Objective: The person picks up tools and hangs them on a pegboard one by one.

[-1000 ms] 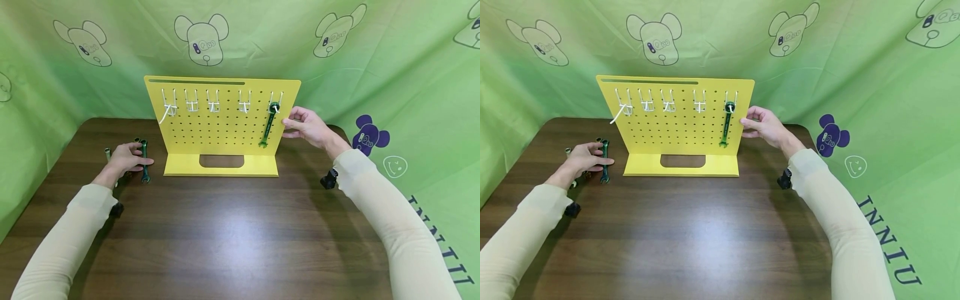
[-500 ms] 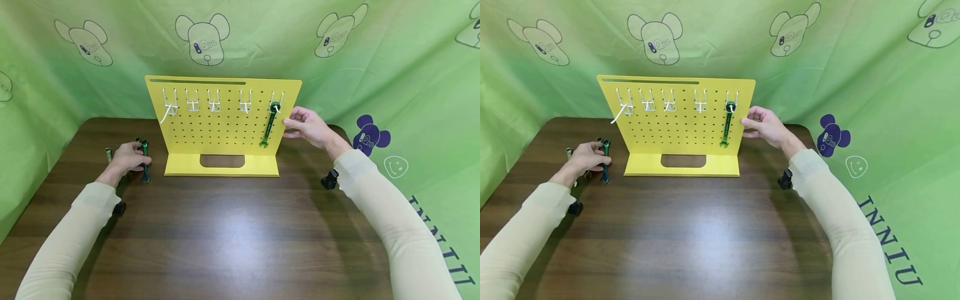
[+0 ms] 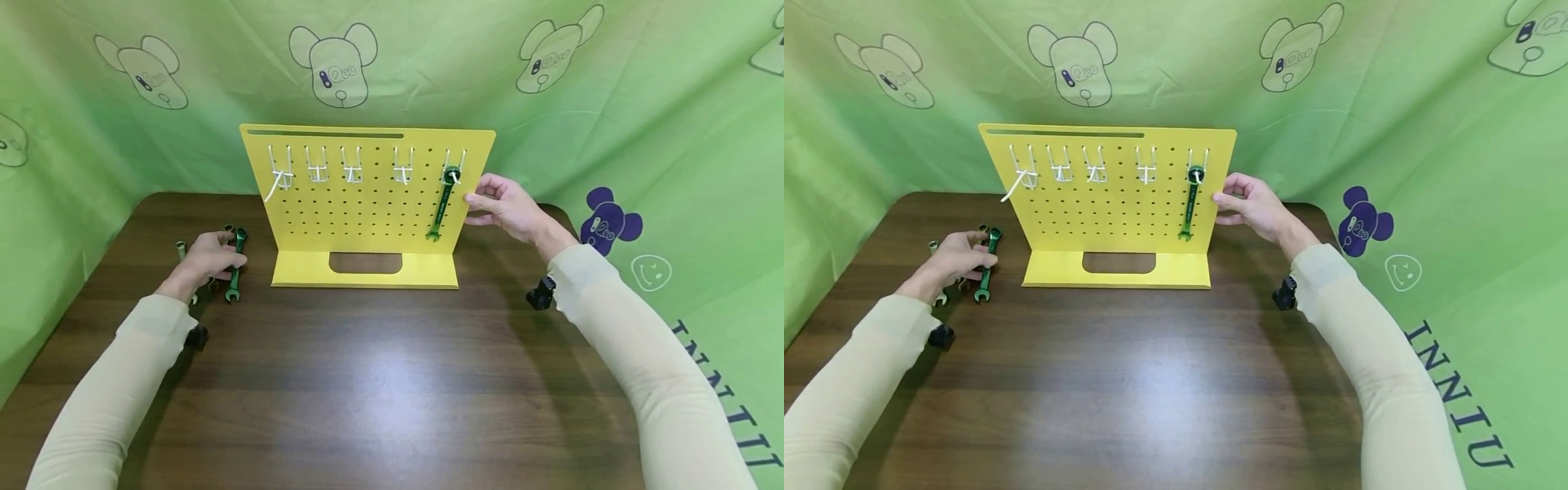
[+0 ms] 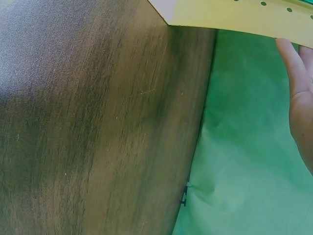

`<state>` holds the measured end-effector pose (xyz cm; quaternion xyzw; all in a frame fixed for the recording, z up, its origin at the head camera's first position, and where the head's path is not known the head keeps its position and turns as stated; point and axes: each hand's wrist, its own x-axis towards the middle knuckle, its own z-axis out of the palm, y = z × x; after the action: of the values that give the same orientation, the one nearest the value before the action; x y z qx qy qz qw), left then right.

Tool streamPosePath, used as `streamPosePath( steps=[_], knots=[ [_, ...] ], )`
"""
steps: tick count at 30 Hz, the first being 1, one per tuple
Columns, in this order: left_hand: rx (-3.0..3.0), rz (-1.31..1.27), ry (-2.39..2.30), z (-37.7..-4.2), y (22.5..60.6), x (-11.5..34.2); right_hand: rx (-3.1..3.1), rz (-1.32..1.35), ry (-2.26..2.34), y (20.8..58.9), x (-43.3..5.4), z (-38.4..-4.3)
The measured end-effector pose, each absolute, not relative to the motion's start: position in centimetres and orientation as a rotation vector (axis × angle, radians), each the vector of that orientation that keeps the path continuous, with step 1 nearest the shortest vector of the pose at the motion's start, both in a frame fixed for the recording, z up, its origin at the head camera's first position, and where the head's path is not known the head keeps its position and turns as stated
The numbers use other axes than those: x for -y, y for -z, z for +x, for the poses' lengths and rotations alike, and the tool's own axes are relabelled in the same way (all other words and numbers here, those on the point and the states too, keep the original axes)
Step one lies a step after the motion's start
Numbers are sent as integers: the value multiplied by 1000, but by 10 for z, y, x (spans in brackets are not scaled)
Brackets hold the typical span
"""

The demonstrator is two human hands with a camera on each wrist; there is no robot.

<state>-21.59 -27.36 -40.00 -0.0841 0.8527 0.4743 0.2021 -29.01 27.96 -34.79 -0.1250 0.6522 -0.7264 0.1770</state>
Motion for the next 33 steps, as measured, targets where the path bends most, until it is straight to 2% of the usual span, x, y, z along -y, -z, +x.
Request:
streamPosePath(
  steps=[18,22,33],
  knots=[
    [-2064,-216,-1718,-215,395,298,-1866,-330,2044,348,-279,-292],
    [-1936,-226,-1817,-214,390,289,-1867,-325,2049,347,-279,-291],
    [-1941,17,-1711,-207,378,237,-1873,-329,2045,346,-280,-290]
  ],
)
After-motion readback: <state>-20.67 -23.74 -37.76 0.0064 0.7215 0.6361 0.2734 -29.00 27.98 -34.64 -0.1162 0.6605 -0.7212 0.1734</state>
